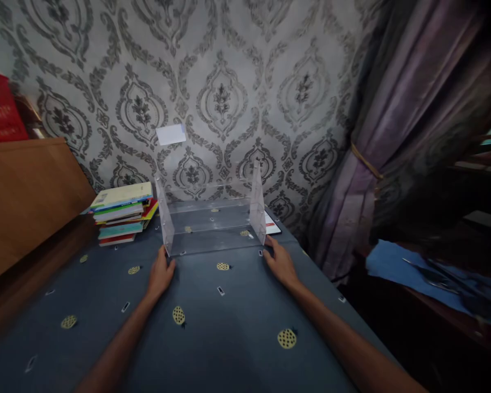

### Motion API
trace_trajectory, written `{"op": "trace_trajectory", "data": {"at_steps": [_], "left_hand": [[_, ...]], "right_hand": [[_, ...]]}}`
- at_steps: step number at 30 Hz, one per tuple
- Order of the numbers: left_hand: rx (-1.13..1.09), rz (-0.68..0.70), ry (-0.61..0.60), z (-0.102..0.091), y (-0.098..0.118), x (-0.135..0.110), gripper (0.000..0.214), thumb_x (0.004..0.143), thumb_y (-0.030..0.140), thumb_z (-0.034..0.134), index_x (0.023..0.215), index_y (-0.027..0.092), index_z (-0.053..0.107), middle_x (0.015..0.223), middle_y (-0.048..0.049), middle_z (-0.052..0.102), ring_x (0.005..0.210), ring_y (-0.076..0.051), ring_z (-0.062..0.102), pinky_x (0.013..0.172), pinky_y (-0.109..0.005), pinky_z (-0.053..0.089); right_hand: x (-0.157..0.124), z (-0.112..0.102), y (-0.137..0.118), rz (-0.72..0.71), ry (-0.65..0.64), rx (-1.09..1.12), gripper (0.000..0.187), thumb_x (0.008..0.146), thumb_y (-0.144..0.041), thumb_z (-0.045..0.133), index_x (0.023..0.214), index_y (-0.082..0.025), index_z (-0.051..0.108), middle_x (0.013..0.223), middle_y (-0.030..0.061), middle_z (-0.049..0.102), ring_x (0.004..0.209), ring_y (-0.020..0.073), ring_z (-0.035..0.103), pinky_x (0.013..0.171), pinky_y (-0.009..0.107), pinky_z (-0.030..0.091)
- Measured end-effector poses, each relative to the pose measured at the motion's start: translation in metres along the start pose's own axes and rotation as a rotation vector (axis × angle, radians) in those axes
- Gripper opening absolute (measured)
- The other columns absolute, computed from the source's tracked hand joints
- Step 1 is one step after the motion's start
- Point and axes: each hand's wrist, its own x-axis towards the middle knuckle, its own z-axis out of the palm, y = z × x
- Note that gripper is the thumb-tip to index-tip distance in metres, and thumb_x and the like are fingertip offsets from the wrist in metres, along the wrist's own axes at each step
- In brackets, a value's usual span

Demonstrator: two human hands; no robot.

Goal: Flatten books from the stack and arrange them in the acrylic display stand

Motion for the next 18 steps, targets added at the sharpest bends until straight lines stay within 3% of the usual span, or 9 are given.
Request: {"op": "trace_trajectory", "data": {"at_steps": [7, 10, 13, 18], "left_hand": [[0.111, 0.007, -0.042, -0.005, 0.001, -0.001, 0.067, 0.083, 0.039, 0.047, 0.145, 0.015, 0.038, 0.135, -0.0173, 0.061, 0.118, -0.032, 0.061, 0.099, -0.048, 0.047], [0.187, -0.007, -0.075, -0.007, 0.006, 0.003, 0.069, 0.083, 0.048, 0.045, 0.144, 0.016, 0.038, 0.126, -0.0163, 0.065, 0.086, -0.028, 0.067, 0.083, -0.044, 0.052], [0.228, -0.008, -0.117, -0.009, 0.012, 0.007, 0.069, 0.083, 0.052, 0.043, 0.142, 0.016, 0.040, 0.116, -0.0140, 0.068, 0.065, -0.023, 0.061, 0.071, -0.041, 0.052], [0.237, 0.006, -0.091, -0.008, 0.009, 0.010, 0.068, 0.082, 0.055, 0.045, 0.139, 0.017, 0.042, 0.113, -0.0137, 0.069, 0.071, -0.025, 0.064, 0.073, -0.042, 0.054]], "right_hand": [[-0.005, -0.009, -0.010, -0.007, -0.029, -0.005, 0.052, 0.088, -0.024, 0.052, 0.139, -0.016, 0.051, 0.126, 0.0131, 0.067, 0.115, 0.0269, 0.061, 0.101, 0.042, 0.046], [-0.006, -0.011, -0.014, 0.006, -0.027, 0.004, 0.052, 0.087, -0.021, 0.054, 0.139, -0.017, 0.052, 0.128, 0.0121, 0.066, 0.118, 0.0261, 0.060, 0.103, 0.041, 0.044], [-0.007, -0.012, -0.017, 0.022, -0.030, 0.014, 0.053, 0.087, -0.019, 0.054, 0.140, -0.018, 0.052, 0.129, 0.0110, 0.067, 0.119, 0.0261, 0.059, 0.104, 0.041, 0.043], [-0.009, -0.015, -0.019, 0.020, -0.040, -0.007, 0.056, 0.087, -0.019, 0.054, 0.142, -0.018, 0.050, 0.130, 0.0123, 0.066, 0.119, 0.0274, 0.059, 0.103, 0.043, 0.043]]}}
